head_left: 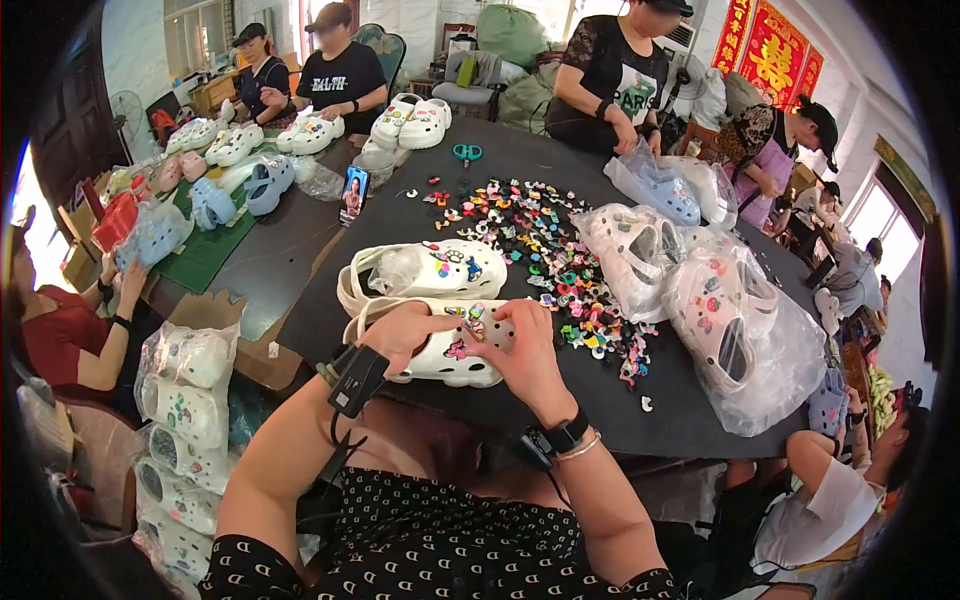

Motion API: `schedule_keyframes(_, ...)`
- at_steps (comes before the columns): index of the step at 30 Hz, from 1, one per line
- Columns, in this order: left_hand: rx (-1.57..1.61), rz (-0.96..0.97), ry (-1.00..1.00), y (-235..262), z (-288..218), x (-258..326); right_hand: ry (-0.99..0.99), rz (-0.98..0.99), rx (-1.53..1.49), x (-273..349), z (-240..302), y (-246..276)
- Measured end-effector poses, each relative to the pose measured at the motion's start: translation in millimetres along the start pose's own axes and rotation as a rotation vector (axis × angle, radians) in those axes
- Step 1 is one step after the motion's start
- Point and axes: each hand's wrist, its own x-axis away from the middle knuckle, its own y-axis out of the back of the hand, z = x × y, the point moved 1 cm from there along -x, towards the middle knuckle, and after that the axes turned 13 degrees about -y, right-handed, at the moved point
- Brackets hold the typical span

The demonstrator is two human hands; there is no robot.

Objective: Apply decorative charms and components to foam-based footwear (crocs style) in a workshop setting.

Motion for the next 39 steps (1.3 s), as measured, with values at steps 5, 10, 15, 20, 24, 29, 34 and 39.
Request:
schedule_keyframes(5, -0.036, 0.113, -0.099, 14.9, 22.0, -4.6, -0.098, 0.059, 0.081, -6.6, 11.5, -9.0)
schedule_keyframes(10, 0.126, 0.047, -0.147, 1.4, 18.0, 3.3, -0.116, 0.049, 0.098, -9.4, 9.8, -7.9)
schedule_keyframes(15, 0.163, 0.046, -0.136, 3.2, 19.3, 6.3, -0.084, 0.063, 0.048, -7.9, 8.0, -6.8)
schedule_keyframes(20, 0.096, 0.030, -0.064, 3.2, 20.5, 7.5, 0.106, -0.210, -0.005, -7.8, 3.2, -11.7)
schedule_keyframes(24, 0.107, 0.006, -0.097, -2.2, 20.9, 15.2, -0.014, -0.196, -0.234, -16.0, -19.0, -15.7)
schedule_keyframes(29, 0.086, -0.013, -0.083, -0.6, 26.0, 13.3, -0.339, -0.109, -0.630, -22.4, -50.6, 7.7)
schedule_keyframes(34, 0.085, -0.034, -0.067, -2.2, 22.9, 15.0, -0.385, -0.116, -0.527, -16.9, -60.7, 29.8)
schedule_keyframes(39, 0.102, -0.001, -0.059, -1.2, 23.7, 14.0, -0.264, -0.003, -0.259, 0.3, -16.6, 43.3)
